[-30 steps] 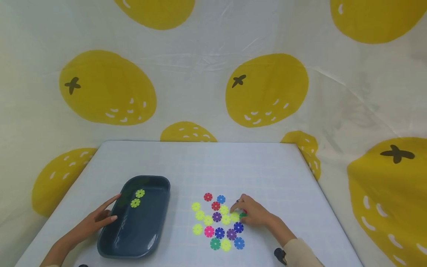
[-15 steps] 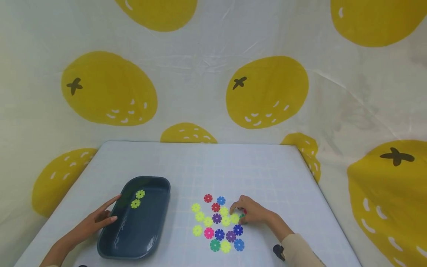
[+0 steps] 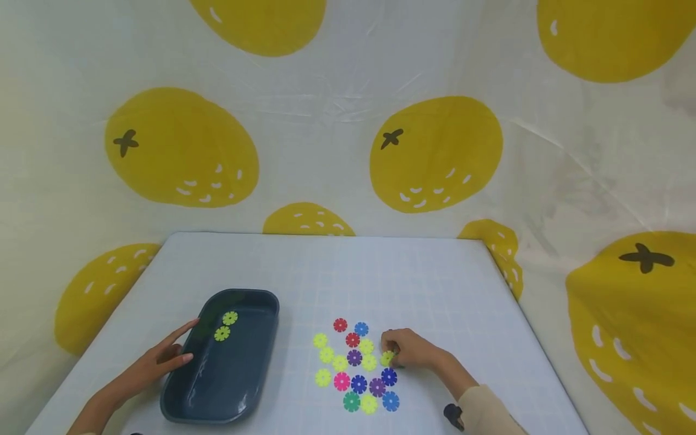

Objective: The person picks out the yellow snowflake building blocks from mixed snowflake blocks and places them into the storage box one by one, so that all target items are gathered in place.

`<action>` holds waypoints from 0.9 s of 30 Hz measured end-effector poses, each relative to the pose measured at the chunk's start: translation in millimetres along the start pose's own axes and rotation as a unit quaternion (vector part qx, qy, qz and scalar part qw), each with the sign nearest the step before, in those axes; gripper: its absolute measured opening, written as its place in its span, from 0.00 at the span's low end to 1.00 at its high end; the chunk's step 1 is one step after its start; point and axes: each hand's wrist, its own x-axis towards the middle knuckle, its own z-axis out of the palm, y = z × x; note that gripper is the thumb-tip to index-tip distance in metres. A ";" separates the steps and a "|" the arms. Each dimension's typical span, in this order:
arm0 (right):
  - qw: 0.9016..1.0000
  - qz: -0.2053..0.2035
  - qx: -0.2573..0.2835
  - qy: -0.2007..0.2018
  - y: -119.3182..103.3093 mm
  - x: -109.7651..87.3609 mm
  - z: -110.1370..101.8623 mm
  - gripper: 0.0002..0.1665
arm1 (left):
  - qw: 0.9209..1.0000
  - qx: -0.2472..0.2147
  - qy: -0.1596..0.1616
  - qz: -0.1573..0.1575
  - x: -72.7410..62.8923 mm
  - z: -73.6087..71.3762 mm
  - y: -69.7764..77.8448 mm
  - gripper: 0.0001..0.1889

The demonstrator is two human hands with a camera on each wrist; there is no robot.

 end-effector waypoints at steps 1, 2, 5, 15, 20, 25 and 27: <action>1.000 0.003 0.007 0.000 1.3 0.1 0.9 0.12 | 1.000 0.002 0.001 -0.001 0.5 0.1 0.1 0.41; 1.000 0.003 0.011 0.000 2.7 0.0 1.6 0.11 | 1.000 0.002 0.001 0.000 0.8 0.2 -0.2 0.41; 1.000 0.000 0.019 0.007 6.9 -0.9 2.5 0.09 | 1.000 0.001 0.001 0.001 1.2 0.6 -1.2 0.41; 0.994 -0.004 0.103 0.020 8.6 -8.5 -2.1 0.04 | 1.000 -0.002 0.002 0.001 0.3 1.9 -1.2 0.41; 0.980 0.034 0.193 0.029 9.6 -12.3 0.3 0.08 | 1.000 0.002 0.004 -0.006 0.0 3.4 1.1 0.41; 0.962 0.107 0.245 0.054 7.7 -12.7 6.6 0.12 | 1.000 0.012 0.006 -0.005 -3.1 2.3 3.0 0.42; 0.954 0.140 0.257 0.064 5.7 -12.0 9.0 0.14 | 1.000 0.014 0.008 -0.003 -3.6 2.1 2.9 0.42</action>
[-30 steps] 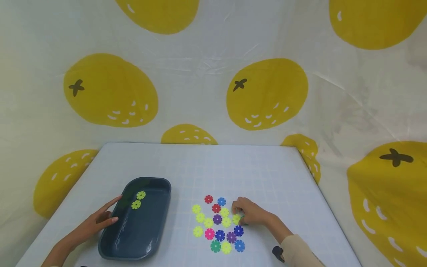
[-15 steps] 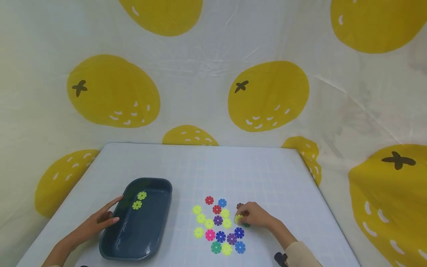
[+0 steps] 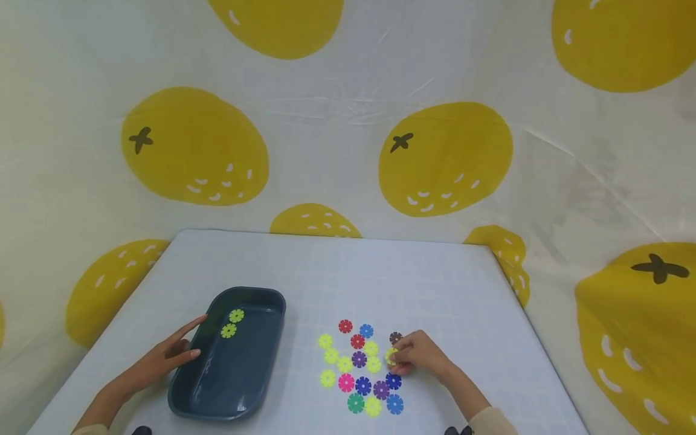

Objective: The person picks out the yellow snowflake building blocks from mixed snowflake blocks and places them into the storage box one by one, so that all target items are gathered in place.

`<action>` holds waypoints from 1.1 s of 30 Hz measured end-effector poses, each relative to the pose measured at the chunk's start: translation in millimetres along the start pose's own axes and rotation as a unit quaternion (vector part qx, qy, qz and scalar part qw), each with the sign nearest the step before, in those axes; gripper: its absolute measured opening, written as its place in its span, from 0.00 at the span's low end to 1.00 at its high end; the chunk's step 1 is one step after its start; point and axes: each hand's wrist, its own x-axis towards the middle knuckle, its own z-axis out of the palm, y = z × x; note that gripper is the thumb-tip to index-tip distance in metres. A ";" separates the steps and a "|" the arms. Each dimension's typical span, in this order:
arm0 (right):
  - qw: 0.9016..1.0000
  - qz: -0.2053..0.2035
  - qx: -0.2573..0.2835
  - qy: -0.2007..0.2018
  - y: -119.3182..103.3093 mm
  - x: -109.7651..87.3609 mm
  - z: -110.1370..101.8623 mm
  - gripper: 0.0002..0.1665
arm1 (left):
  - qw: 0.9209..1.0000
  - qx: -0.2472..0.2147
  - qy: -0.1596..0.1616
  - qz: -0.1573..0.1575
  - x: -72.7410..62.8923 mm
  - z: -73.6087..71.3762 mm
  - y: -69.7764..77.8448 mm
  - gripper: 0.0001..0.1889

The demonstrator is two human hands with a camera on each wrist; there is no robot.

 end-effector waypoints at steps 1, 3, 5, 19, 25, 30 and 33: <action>1.000 0.013 0.007 0.006 -0.3 -0.1 1.5 0.14 | 1.000 -0.002 0.001 0.000 0.3 -0.2 0.1 0.42; 0.999 0.035 0.015 0.016 -1.1 -0.8 4.1 0.14 | 1.000 -0.007 0.004 0.000 1.2 0.1 -0.1 0.42; 0.998 0.049 0.018 0.020 -1.9 -1.8 6.0 0.14 | 1.000 -0.010 0.004 0.005 2.2 0.6 -0.5 0.42; 0.998 0.053 0.044 -0.012 -16.3 -6.2 19.8 0.14 | 1.000 -0.018 0.006 0.025 4.2 1.0 -6.3 0.42; 0.995 0.063 0.075 -0.020 -29.2 -8.1 29.1 0.17 | 0.999 -0.016 0.002 0.040 2.3 0.3 -6.5 0.42; 0.989 0.094 0.117 0.002 -40.7 -7.1 40.8 0.21 | 0.999 -0.020 0.006 0.033 2.2 1.5 -5.1 0.41; 0.981 0.094 0.169 -0.018 -46.0 -5.5 46.2 0.21 | 0.999 -0.020 0.008 0.029 3.0 2.6 -4.9 0.41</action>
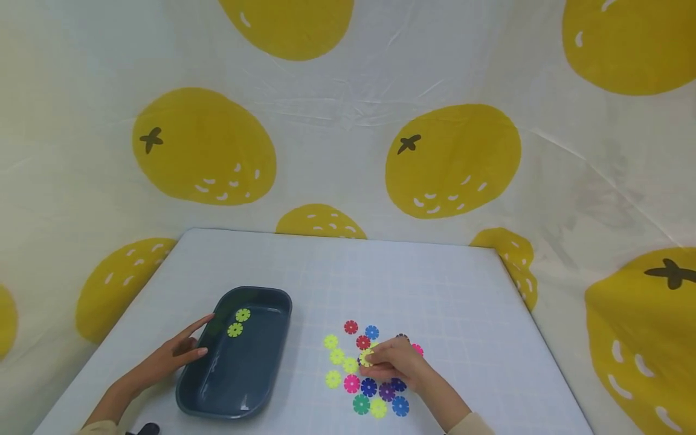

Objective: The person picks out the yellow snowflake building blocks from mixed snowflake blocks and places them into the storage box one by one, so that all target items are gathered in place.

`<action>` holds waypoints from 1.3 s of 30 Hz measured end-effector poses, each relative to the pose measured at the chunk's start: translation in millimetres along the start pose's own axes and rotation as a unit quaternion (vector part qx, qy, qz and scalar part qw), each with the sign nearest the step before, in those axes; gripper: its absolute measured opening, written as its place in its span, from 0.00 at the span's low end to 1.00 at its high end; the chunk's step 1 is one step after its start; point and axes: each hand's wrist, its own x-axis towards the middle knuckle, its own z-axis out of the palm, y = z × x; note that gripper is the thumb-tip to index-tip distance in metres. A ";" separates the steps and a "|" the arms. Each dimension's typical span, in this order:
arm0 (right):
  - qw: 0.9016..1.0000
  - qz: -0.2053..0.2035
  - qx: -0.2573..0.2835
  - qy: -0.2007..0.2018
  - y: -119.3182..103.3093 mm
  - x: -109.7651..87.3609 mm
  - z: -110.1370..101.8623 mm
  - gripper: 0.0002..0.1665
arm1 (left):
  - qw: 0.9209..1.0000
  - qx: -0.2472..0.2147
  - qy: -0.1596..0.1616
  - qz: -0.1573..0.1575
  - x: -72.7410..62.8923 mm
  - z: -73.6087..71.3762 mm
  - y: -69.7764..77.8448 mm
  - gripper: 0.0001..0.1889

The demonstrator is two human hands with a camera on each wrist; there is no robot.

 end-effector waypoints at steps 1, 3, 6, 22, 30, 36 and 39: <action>1.000 -0.002 0.012 -0.009 -0.8 0.3 1.8 0.20 | 1.000 -0.003 -0.001 -0.001 0.3 0.4 -0.1 0.41; 0.999 -0.002 0.035 -0.029 -2.2 0.9 4.7 0.18 | 1.000 -0.005 -0.001 -0.003 1.1 1.1 -0.1 0.41; 0.997 -0.009 0.059 -0.049 -3.4 1.7 8.8 0.17 | 1.000 -0.008 -0.002 -0.002 1.9 1.6 -0.4 0.41; 0.996 0.009 0.075 -0.036 -6.0 2.3 30.4 0.20 | 1.000 -0.005 -0.006 0.015 0.8 -1.1 0.6 0.41; 0.995 -0.003 0.083 -0.061 -7.7 2.6 37.2 0.21 | 1.000 -0.004 -0.005 0.010 -1.1 -1.5 0.6 0.41; 0.994 -0.019 0.079 -0.072 -9.3 6.4 45.0 0.21 | 1.000 -0.006 -0.002 0.011 -0.5 -2.8 1.2 0.40; 0.993 -0.020 0.083 -0.076 -9.0 7.3 49.5 0.21 | 1.000 -0.010 -0.004 0.008 -0.3 -3.2 1.4 0.41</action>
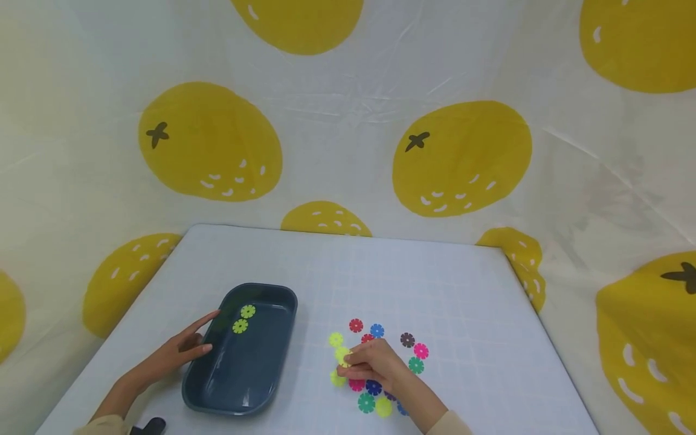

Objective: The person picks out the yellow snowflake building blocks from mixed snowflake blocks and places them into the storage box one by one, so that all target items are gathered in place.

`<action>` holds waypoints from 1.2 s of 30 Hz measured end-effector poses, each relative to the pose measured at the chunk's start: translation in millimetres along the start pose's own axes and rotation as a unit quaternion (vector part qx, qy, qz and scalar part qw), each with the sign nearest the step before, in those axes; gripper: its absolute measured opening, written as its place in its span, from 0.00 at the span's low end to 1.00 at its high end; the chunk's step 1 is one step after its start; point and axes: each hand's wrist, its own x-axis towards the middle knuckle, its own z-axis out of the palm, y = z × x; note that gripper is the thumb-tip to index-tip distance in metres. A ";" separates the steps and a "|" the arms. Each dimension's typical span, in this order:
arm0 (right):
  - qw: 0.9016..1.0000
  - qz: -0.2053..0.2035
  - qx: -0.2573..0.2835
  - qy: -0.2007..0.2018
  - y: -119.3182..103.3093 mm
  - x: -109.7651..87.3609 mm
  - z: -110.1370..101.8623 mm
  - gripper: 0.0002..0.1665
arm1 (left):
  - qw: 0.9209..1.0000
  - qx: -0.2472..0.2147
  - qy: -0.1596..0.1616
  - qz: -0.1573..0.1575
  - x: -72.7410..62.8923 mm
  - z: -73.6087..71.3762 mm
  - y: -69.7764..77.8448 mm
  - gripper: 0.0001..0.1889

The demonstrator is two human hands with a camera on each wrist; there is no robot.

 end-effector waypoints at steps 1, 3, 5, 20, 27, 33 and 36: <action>1.000 0.001 0.002 0.000 0.1 0.5 1.3 0.21 | 1.000 -0.001 -0.001 0.000 0.0 0.0 0.0 0.41; 1.000 0.002 0.004 0.002 0.0 0.8 3.8 0.22 | 1.000 -0.004 -0.003 0.000 0.1 0.2 -0.3 0.41; 1.000 0.004 0.004 0.005 -0.7 0.7 6.2 0.23 | 1.000 -0.004 -0.003 0.000 0.1 0.2 -0.8 0.41; 1.000 0.009 -0.026 0.001 -8.7 6.5 26.2 0.15 | 1.000 0.000 0.005 0.007 -0.3 0.6 -3.3 0.41; 1.000 0.015 -0.019 0.006 -9.6 8.1 35.0 0.18 | 1.000 -0.003 0.002 0.009 0.5 0.9 -5.5 0.41; 1.000 0.008 -0.012 -0.008 -13.0 10.1 41.1 0.19 | 1.000 -0.001 0.002 0.014 0.2 0.2 -6.9 0.41; 1.000 0.003 -0.010 -0.020 -14.8 12.4 42.7 0.18 | 1.000 0.001 0.004 0.013 -0.5 -0.4 -5.2 0.41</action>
